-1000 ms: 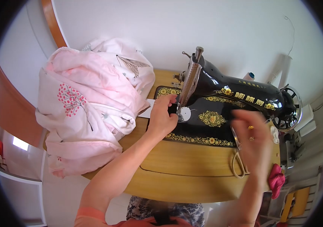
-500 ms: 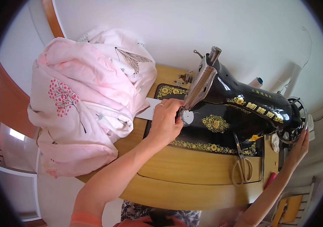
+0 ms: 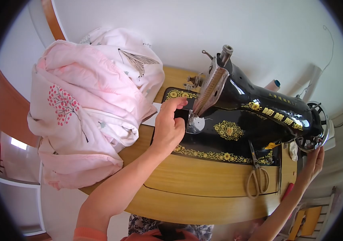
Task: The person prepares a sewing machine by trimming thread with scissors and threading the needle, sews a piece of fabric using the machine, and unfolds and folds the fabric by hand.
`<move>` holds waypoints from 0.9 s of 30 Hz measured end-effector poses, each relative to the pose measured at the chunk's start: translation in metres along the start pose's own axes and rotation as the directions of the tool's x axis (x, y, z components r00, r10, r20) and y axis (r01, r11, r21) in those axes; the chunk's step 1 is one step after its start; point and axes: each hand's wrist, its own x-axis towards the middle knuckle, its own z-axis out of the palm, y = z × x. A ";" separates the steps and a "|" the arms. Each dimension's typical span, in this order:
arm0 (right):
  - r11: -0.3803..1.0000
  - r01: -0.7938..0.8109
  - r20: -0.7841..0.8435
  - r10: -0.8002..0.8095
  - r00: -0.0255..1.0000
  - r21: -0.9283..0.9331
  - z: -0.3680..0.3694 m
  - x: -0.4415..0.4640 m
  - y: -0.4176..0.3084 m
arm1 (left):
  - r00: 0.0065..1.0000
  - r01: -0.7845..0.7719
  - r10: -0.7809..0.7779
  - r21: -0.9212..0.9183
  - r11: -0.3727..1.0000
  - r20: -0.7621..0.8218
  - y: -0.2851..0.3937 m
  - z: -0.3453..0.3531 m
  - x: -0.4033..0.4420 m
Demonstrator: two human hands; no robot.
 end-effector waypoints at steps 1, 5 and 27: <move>1.000 0.004 -0.004 -0.004 1.000 0.018 0.003 -0.003 0.000 | 1.000 -0.006 0.006 0.005 1.000 0.003 0.001 0.000 0.000; 0.999 0.014 0.028 -0.015 0.999 0.047 -0.002 -0.005 0.019 | 0.997 -0.071 0.072 0.053 0.996 -0.005 -0.001 -0.001 0.001; 0.999 0.042 0.120 -0.039 0.992 -0.029 -0.001 -0.019 0.032 | 1.000 0.002 -0.002 0.015 1.000 0.018 0.001 -0.001 0.000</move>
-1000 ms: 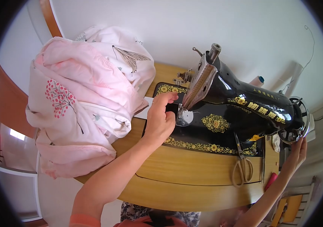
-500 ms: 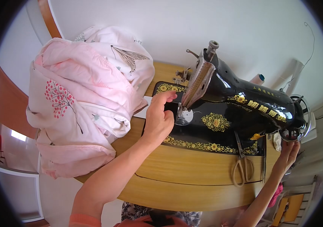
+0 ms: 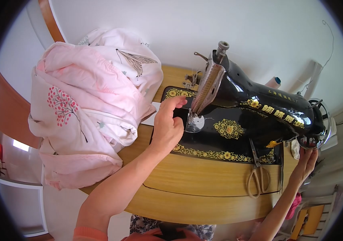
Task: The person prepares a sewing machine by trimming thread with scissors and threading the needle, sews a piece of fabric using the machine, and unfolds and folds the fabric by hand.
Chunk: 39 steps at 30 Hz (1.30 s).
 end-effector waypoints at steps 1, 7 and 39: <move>0.999 0.014 0.012 -0.014 1.000 -0.038 -0.005 0.003 0.003 | 1.000 -0.003 0.003 -0.001 1.000 -0.002 -0.001 0.000 0.000; 0.980 -0.032 0.062 0.044 0.997 -0.195 -0.029 0.023 -0.012 | 0.998 -0.055 0.055 0.055 0.997 0.005 -0.001 -0.001 0.001; 0.910 0.108 0.042 -0.099 0.994 -0.399 -0.010 0.015 -0.022 | 0.993 -0.105 0.104 -0.005 0.994 -0.058 -0.005 -0.003 0.000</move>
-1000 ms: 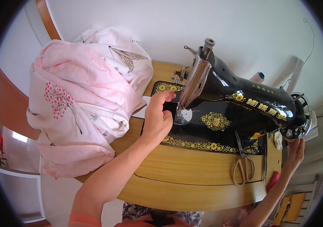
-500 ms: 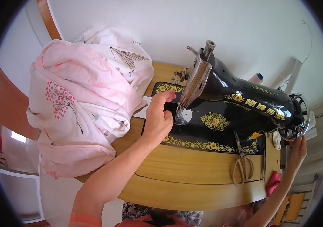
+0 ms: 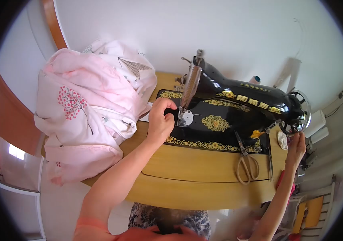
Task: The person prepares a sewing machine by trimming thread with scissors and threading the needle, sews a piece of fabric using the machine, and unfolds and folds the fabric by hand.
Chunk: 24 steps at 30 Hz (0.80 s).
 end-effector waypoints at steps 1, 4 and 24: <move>1.000 0.003 0.024 -0.003 1.000 -0.006 -0.004 0.004 -0.007 | 0.999 -0.043 0.041 0.065 0.997 0.032 0.003 -0.001 -0.002; 0.999 0.042 0.116 -0.039 0.992 -0.025 -0.019 0.021 -0.014 | 0.977 -0.122 0.063 0.287 0.950 0.204 0.015 -0.002 -0.016; 1.000 -0.001 0.132 -0.003 0.991 0.031 -0.017 0.023 -0.011 | 0.905 -0.056 -0.263 0.707 0.705 0.334 0.062 0.041 -0.039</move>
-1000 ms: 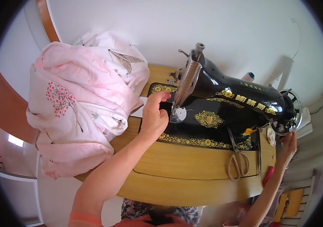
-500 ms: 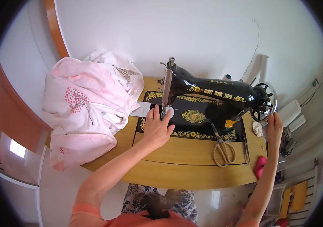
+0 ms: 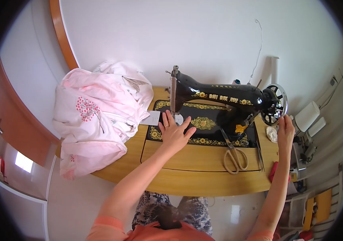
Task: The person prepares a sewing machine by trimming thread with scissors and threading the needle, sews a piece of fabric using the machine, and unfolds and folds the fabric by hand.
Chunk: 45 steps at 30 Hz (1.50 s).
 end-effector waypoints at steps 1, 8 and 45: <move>0.999 -0.018 0.008 0.018 1.000 0.035 0.000 0.001 0.001 | 0.997 -0.071 0.070 -0.087 0.994 -0.023 -0.008 -0.004 -0.009; 0.996 0.003 -0.025 -0.001 1.000 0.089 0.005 0.000 0.006 | 0.984 -0.075 0.055 -0.109 0.991 -0.172 -0.103 -0.033 -0.020; 0.948 0.121 0.250 -0.046 0.967 -0.294 -0.027 -0.144 -0.068 | 0.942 0.046 -0.317 -0.890 0.454 -0.113 -0.092 -0.013 0.010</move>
